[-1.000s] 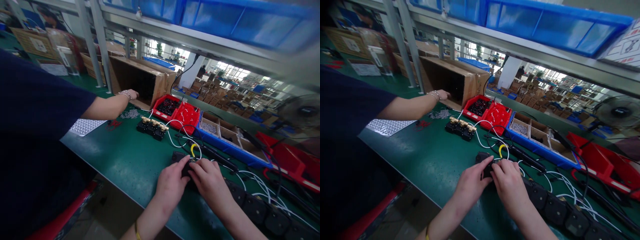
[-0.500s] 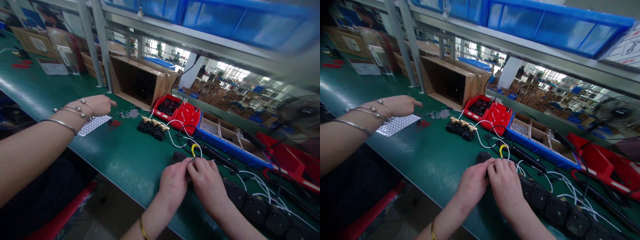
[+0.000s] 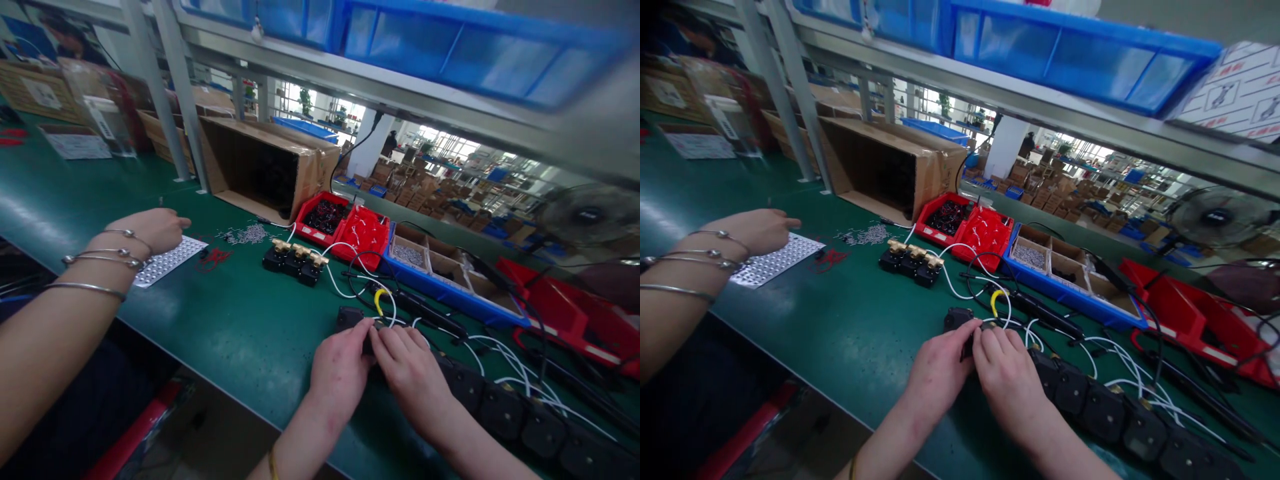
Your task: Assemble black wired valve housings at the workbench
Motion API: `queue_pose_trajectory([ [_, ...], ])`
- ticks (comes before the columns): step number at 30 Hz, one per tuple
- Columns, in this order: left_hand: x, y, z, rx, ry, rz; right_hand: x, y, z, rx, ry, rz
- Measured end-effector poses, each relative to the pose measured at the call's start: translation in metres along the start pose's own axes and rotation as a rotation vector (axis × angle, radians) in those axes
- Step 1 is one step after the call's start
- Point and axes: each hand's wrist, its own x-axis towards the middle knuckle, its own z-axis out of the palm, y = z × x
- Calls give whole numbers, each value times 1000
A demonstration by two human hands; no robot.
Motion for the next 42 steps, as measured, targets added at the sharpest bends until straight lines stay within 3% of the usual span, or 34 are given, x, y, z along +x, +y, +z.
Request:
queue_pose_trajectory([
  [8,2,2,-2,-76,21,26,15,-5,9,-61,13,45],
  [16,1,-4,5,-55,37,31,-1,2,21,118,153,22],
  [21,1,-6,5,-37,30,15,-4,5,22,147,145,-46],
  [29,0,-5,5,-22,24,9,-8,3,27,356,91,239],
  [42,-1,-2,5,13,24,11,-3,-2,28,250,128,281],
])
